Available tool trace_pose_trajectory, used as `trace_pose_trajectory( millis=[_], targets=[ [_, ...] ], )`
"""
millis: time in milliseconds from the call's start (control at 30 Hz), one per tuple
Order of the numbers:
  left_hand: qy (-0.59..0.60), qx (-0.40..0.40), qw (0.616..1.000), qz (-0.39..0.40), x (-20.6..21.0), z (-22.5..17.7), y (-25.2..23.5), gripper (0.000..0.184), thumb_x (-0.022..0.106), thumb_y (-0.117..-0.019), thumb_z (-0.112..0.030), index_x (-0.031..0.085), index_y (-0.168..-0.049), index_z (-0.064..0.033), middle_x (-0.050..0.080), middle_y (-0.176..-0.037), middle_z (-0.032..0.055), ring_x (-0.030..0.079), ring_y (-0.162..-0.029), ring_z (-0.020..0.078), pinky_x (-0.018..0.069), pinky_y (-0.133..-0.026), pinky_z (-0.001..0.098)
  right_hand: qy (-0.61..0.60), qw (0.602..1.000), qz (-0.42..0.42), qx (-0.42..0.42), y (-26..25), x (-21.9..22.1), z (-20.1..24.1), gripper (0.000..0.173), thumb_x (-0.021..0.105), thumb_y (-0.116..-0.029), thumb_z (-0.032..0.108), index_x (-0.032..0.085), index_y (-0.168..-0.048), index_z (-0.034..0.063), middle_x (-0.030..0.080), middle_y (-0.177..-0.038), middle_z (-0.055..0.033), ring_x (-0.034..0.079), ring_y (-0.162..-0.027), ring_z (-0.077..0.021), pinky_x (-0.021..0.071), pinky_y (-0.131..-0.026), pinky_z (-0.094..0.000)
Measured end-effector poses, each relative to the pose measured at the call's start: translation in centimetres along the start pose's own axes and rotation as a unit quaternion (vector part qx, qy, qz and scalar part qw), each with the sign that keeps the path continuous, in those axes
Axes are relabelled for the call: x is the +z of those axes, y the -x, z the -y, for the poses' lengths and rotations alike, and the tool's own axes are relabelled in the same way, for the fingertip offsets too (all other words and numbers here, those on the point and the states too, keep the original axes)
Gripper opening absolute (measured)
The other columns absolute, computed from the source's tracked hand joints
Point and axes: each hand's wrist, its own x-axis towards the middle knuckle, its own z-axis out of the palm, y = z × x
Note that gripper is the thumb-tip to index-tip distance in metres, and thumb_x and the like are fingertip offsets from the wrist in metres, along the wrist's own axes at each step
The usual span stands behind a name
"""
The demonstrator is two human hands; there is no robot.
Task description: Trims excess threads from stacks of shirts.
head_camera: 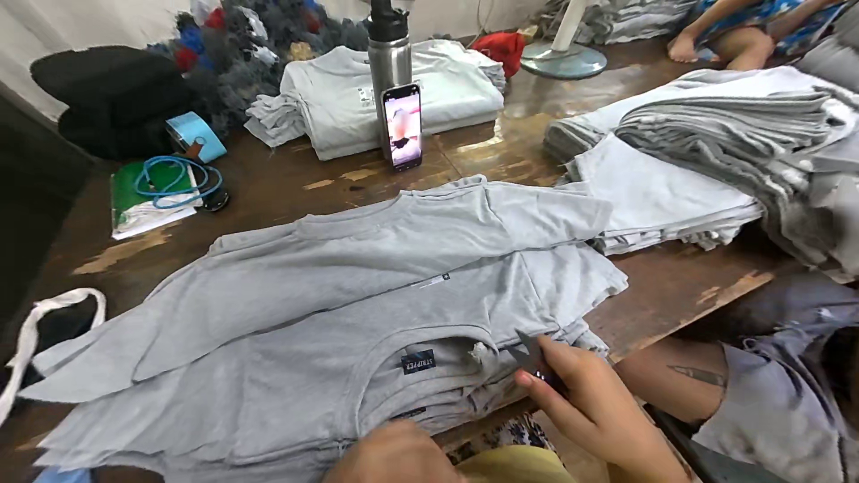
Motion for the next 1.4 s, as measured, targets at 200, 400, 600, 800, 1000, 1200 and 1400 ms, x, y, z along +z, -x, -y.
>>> trace_pose_trajectory(
  millis=[200, 400, 600, 800, 1000, 1200, 1400],
  targets=[
    [-0.378, -0.296, 0.835, -0.27, 0.1, 1.9, 1.2, 0.055, 0.077, -0.0839, -0.043, 0.071, -0.118, 0.0001, 0.07, -0.093, 0.0158, 0.067, -0.081, 0.0337, 0.0549, -0.069, 0.0534, 0.038, 0.997, -0.063, -0.015, -2.6, 3.8, 1.5, 0.026, 0.062, -0.091, 0.031, 0.057, -0.079, 0.0088, 0.048, -0.06, -0.0005, 0.047, -0.05, -0.0128, 0.0386, -0.045, -0.0285],
    [-0.374, -0.319, 0.823, -0.285, -0.3, 0.6, 3.3, 0.026, 0.059, -0.0855, -0.013, 0.073, -0.102, 0.0021, 0.062, -0.07, 0.0089, 0.058, -0.058, 0.0195, 0.0486, -0.053, 0.0373, -0.019, 0.991, -0.072, -0.107, -1.3, 2.7, 0.4, 0.012, 0.061, -0.0866, 0.02, 0.053, -0.086, 0.0107, 0.055, -0.082, -0.0047, 0.052, -0.086, -0.0181, 0.0412, -0.08, -0.0294],
    [0.013, -0.113, 0.863, -0.492, -0.2, 2.4, 2.2, 0.02, 0.053, -0.1036, -0.008, 0.066, -0.118, -0.0108, 0.072, -0.108, -0.0075, 0.069, -0.093, -0.0005, 0.0588, -0.079, 0.0171, -0.132, 0.986, 0.021, -0.104, 0.3, 4.0, 0.3, 0.012, 0.061, -0.0862, 0.013, 0.056, -0.095, 0.0067, 0.06, -0.105, -0.009, 0.058, -0.097, -0.0128, 0.0496, -0.083, -0.0203],
    [0.3, -0.106, 0.794, -0.518, 0.0, 1.5, 1.6, 0.012, 0.053, -0.1057, -0.016, 0.061, -0.115, -0.0173, 0.075, -0.101, 0.0007, 0.075, -0.086, 0.0119, 0.0644, -0.076, 0.0301, -0.055, 0.982, -0.045, -0.174, 0.0, 4.9, 1.3, 0.014, 0.065, -0.0991, 0.025, 0.057, -0.091, 0.0178, 0.071, -0.099, 0.0034, 0.061, -0.093, -0.0134, 0.0451, -0.081, -0.0292],
    [0.213, -0.047, 0.838, -0.5, 1.7, 2.5, 2.2, 0.02, 0.074, -0.0922, -0.023, 0.072, -0.111, -0.031, 0.074, -0.105, -0.0131, 0.069, -0.094, -0.001, 0.0581, -0.084, 0.0187, -0.173, 0.954, 0.001, -0.245, -1.0, 5.9, 4.6, 0.015, 0.067, -0.0991, 0.017, 0.056, -0.09, 0.0146, 0.069, -0.095, -0.0005, 0.062, -0.091, -0.0146, 0.0483, -0.08, -0.0281],
    [0.135, -0.04, 0.831, -0.539, 3.2, 2.9, 1.7, 0.023, 0.075, -0.0906, -0.011, 0.074, -0.11, -0.0224, 0.072, -0.113, -0.0104, 0.07, -0.095, 0.0008, 0.0596, -0.084, 0.0182, -0.119, 0.976, 0.054, -0.175, -3.5, 8.1, 6.5, 0.036, 0.056, -0.1033, 0.042, 0.058, -0.09, 0.0086, 0.056, -0.076, -0.0041, 0.057, -0.069, -0.0141, 0.0499, -0.062, -0.0262],
    [0.151, -0.03, 0.841, -0.518, 3.3, 3.3, 2.3, 0.01, 0.073, -0.0941, -0.023, 0.076, -0.103, -0.0234, 0.071, -0.116, -0.0101, 0.067, -0.102, -0.0015, 0.0567, -0.085, 0.0157, -0.025, 0.986, 0.034, -0.159, -3.4, 9.8, 6.9, 0.031, 0.056, -0.1001, 0.039, 0.059, -0.085, 0.0116, 0.057, -0.07, -0.002, 0.059, -0.063, -0.0156, 0.0483, -0.054, -0.0286]
  ],
)
